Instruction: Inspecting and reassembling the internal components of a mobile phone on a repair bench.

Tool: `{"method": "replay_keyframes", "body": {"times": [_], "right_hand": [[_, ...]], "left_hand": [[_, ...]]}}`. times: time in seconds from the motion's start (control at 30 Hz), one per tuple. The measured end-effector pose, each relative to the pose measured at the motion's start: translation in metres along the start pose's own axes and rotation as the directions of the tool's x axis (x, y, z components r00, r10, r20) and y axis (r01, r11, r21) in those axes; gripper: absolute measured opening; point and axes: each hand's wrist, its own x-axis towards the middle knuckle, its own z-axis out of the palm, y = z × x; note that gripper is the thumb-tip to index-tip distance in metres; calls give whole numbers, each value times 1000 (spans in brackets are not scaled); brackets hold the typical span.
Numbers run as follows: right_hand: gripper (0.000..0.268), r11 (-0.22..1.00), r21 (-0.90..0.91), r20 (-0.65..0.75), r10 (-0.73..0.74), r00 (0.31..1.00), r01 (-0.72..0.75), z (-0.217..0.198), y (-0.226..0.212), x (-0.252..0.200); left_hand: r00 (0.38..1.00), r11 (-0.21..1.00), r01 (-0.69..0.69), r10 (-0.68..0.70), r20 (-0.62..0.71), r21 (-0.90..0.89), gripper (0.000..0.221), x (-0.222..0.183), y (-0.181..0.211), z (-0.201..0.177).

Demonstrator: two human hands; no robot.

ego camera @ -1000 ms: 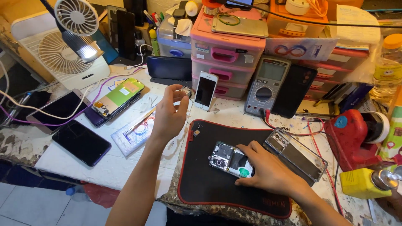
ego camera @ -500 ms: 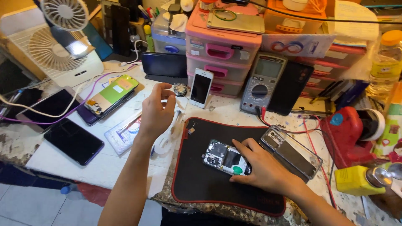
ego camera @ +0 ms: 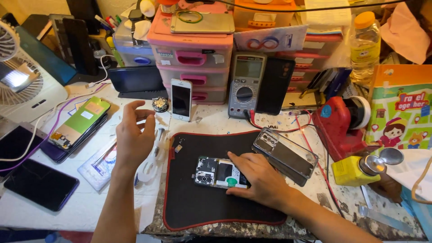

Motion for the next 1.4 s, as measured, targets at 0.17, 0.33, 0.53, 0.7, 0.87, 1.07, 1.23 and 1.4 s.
{"method": "replay_keyframes", "body": {"times": [0.17, 0.33, 0.53, 0.7, 0.87, 1.07, 1.23, 1.4], "right_hand": [[92, 968, -201, -47, -166, 985, 154, -2, -3, 2], [67, 989, -94, -112, -123, 986, 112, -15, -8, 8], [26, 1000, -14, -402, -27, 915, 24, -11, 9, 8], [21, 995, 36, -428, 97, 899, -91, -14, 17, 5], [31, 998, -27, -358, -57, 932, 51, -39, 13, 15], [13, 941, -165, -503, 177, 846, -295, -113, 30, 19], [11, 839, -239, -527, 311, 791, -488, -150, 61, 11], [16, 766, -234, -597, 372, 711, -598, -148, 91, -7]], "left_hand": [[999, 999, 34, -34, -15, 34, 32, 1, 2, 0], [978, 983, -145, 160, -135, 114, 21, 7, -15, -5], [908, 958, -285, 281, -312, 33, 10, 4, -20, -18], [932, 958, -288, 282, -229, 8, 27, 7, -26, -16], [897, 899, -438, 435, -85, -26, 35, 4, -20, -7], [804, 802, -593, 583, 122, 74, 25, -14, 48, -7], [727, 717, -682, 642, 244, 144, 22, 15, 30, 14], [586, 548, -808, 786, 199, 216, 17, 44, -32, 31]]}}
